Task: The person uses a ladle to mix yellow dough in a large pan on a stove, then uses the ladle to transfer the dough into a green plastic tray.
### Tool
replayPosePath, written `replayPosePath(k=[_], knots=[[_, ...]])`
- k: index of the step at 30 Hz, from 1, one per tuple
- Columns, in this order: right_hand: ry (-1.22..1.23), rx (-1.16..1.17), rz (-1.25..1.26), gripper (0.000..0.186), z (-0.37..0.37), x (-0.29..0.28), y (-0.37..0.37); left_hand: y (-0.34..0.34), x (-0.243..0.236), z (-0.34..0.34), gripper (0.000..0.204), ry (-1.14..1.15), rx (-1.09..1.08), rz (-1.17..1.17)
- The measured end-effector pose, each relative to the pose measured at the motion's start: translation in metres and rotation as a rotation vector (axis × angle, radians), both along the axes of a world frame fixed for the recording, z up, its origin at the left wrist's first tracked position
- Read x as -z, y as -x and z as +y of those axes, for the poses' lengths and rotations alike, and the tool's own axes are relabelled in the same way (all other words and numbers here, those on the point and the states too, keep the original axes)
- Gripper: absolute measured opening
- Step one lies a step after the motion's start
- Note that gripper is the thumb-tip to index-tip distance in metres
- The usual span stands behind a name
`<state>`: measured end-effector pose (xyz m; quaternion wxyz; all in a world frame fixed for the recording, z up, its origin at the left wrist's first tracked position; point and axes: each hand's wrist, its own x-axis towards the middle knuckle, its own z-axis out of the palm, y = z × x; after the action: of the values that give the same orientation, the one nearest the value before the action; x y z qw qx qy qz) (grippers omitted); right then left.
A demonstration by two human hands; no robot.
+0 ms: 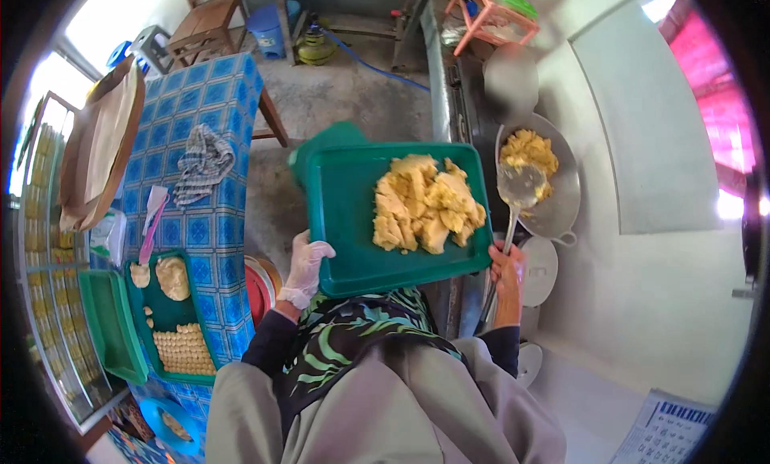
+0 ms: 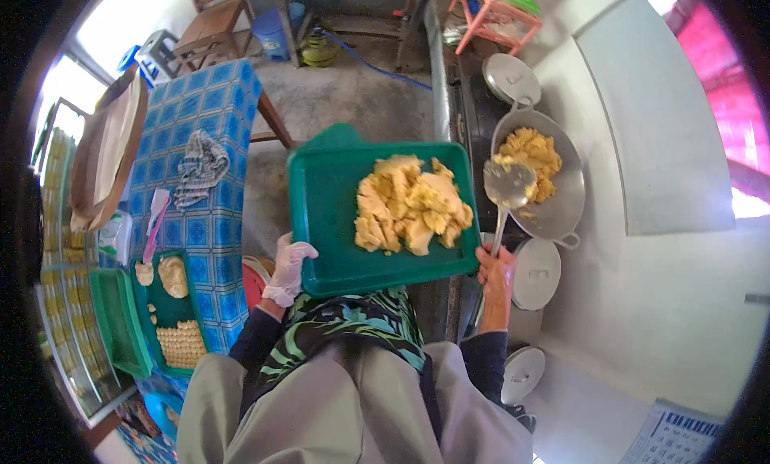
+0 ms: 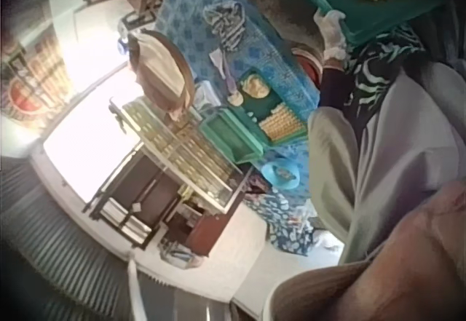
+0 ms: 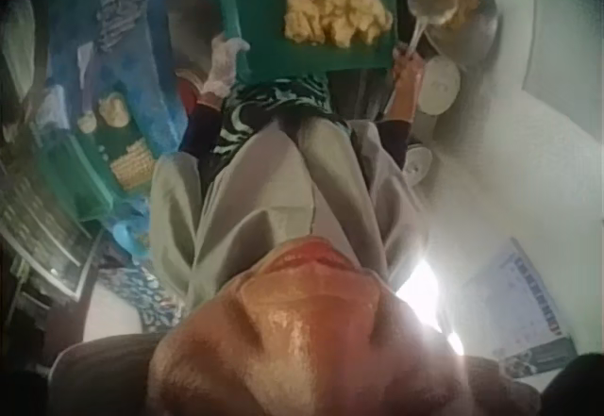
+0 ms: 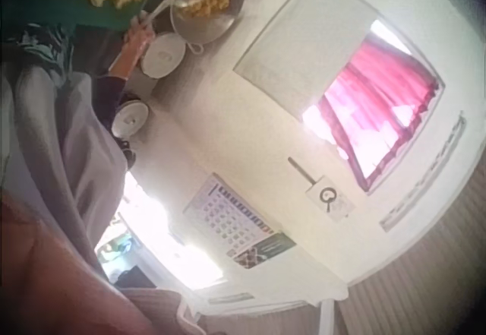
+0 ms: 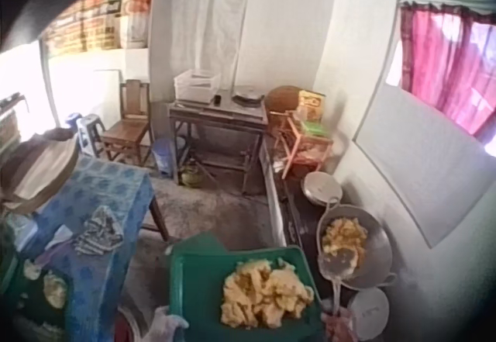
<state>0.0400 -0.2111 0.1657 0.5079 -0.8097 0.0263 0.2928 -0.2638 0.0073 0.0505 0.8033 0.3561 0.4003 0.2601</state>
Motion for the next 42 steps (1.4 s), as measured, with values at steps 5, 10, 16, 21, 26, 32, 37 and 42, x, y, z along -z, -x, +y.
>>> replayPosePath(k=[5,10,16,21,26,32,37,42], knots=[[0.119,-0.013,-0.071,0.020,-0.002,0.015,-0.005,-0.017,0.017,0.000,0.010,0.023,0.028,0.027],[0.206,-0.245,-0.277,0.010,0.019,0.119,-0.055,-0.026,0.105,0.004,0.013,0.059,-0.031,0.125],[0.244,-0.382,-0.442,0.016,0.076,0.200,-0.116,-0.094,0.157,0.041,0.015,0.127,-0.111,0.116],[0.304,-0.435,-0.590,0.019,0.124,0.261,-0.169,-0.141,0.235,0.068,0.009,0.048,-0.130,0.107],[0.314,-0.399,-0.656,0.027,0.111,0.327,-0.217,-0.206,0.280,0.089,0.016,0.093,-0.118,0.119],[0.418,-0.378,-0.688,0.022,0.115,0.305,-0.180,-0.220,0.324,0.108,0.011,-0.052,-0.104,0.177],[0.508,-0.413,-0.759,0.021,0.112,0.284,-0.133,-0.214,0.348,0.113,0.010,-0.122,0.016,0.200],[0.601,-0.504,-0.699,0.021,0.183,0.293,-0.130,-0.219,0.343,0.108,0.025,-0.095,0.232,0.199]])
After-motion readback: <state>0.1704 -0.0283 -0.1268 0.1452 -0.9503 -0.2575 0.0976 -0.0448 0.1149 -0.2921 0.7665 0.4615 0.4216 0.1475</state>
